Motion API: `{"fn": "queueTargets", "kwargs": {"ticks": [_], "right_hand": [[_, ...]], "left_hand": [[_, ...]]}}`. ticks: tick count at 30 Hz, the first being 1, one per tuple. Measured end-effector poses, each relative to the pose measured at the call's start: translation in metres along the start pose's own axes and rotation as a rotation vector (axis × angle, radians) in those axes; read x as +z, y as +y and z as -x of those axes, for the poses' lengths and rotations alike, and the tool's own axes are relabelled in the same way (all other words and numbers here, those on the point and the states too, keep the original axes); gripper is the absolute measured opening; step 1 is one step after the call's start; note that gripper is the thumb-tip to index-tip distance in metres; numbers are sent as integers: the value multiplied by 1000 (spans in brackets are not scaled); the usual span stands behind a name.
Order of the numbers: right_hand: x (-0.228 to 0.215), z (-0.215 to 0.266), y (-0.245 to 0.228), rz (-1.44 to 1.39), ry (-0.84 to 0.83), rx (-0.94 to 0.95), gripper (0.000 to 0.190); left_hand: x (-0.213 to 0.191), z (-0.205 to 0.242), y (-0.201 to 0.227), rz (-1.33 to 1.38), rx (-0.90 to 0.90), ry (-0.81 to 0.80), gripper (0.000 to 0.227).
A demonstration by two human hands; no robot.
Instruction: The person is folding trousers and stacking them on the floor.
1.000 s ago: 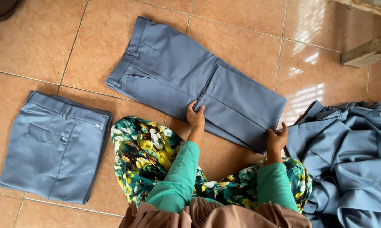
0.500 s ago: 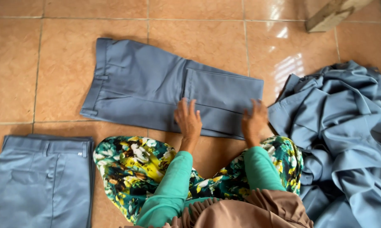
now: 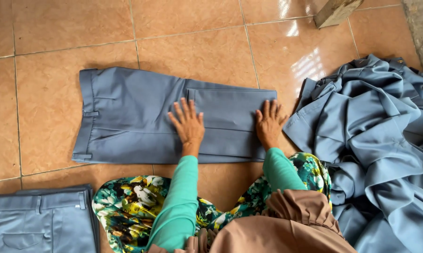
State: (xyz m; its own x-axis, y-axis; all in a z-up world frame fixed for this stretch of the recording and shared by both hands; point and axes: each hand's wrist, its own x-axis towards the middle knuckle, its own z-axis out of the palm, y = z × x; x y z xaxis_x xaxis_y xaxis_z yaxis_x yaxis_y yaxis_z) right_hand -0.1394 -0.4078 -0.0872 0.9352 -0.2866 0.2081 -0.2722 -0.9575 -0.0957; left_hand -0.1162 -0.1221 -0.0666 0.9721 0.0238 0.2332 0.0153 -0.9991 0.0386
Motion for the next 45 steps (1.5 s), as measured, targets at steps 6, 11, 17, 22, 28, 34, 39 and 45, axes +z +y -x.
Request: {"fn": "queueTargets", "kwargs": {"ticks": [6,11,17,22,28,34,39,45], "right_hand": [[37,-14,-62,-121,-200,-268,58],[5,-45,-4,-102,-269,-211,59],[23,-51,49,-335,-228,98,64],[54,-1,108,-422,-362,355,89],[-23,27,77,-1369,-516,709,50],[-224,11,-13,-1617,-376,488,52],[-290,15,-57,-1728,-298,344,49],[-243,13,-89,-1660,-327,250,42]], "left_hand": [[30,-13,80,219,266,-251,56],[35,-35,19,126,170,-279,56],[22,-6,8,127,39,-204,56],[6,60,12,241,-57,-187,58],[12,94,8,391,-114,-220,62],[53,101,42,772,-185,-132,54],[75,103,114,1440,-312,-512,66],[-134,80,92,1549,-328,-1002,85]]}}
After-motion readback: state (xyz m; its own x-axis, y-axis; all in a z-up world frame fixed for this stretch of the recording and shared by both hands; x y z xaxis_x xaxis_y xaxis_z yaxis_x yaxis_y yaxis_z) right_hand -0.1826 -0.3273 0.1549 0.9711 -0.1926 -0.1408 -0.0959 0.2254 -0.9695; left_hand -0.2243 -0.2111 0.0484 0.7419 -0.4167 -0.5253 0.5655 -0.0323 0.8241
